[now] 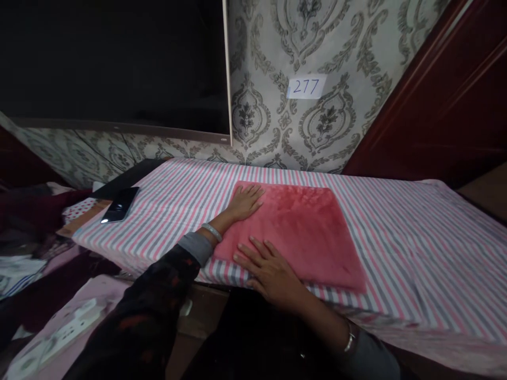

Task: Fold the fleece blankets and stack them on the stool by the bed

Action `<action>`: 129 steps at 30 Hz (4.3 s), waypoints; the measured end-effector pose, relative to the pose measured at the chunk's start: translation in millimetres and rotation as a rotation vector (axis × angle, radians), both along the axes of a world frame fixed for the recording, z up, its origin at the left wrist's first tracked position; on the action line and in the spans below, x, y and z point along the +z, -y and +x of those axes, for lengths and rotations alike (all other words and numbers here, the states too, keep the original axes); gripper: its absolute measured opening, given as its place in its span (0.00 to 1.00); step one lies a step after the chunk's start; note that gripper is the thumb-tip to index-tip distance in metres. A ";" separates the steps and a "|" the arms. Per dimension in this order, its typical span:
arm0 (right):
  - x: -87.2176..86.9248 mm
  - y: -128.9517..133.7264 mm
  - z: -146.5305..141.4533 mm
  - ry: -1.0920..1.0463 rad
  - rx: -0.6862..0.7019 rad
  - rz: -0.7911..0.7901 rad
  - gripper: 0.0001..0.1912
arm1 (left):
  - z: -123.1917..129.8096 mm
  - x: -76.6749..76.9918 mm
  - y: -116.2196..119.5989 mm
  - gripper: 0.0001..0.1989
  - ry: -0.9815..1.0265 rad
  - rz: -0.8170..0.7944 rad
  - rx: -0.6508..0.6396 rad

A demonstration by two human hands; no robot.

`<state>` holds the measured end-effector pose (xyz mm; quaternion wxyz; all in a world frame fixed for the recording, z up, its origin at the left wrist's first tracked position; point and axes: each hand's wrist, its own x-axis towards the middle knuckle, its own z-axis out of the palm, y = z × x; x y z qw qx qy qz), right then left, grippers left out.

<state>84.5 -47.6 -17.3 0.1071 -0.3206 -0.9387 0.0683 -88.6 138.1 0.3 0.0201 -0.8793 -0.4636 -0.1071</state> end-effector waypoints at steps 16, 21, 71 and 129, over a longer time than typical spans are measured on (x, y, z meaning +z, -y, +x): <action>17.5 -52.8 -45.4 0.035 0.059 0.098 0.29 | -40.3 -0.2 -10.1 0.29 0.029 -0.104 -0.021; 12.9 -37.6 -42.4 0.045 0.078 0.128 0.29 | -43.6 -14.3 -15.8 0.29 0.093 -0.060 -0.047; -51.3 21.5 165.3 -0.316 -0.508 0.332 0.40 | -90.8 -37.5 159.4 0.36 0.074 0.455 -0.087; 12.8 -157.5 141.5 0.016 -0.786 0.109 0.27 | 32.7 9.1 11.3 0.32 -0.038 0.034 0.354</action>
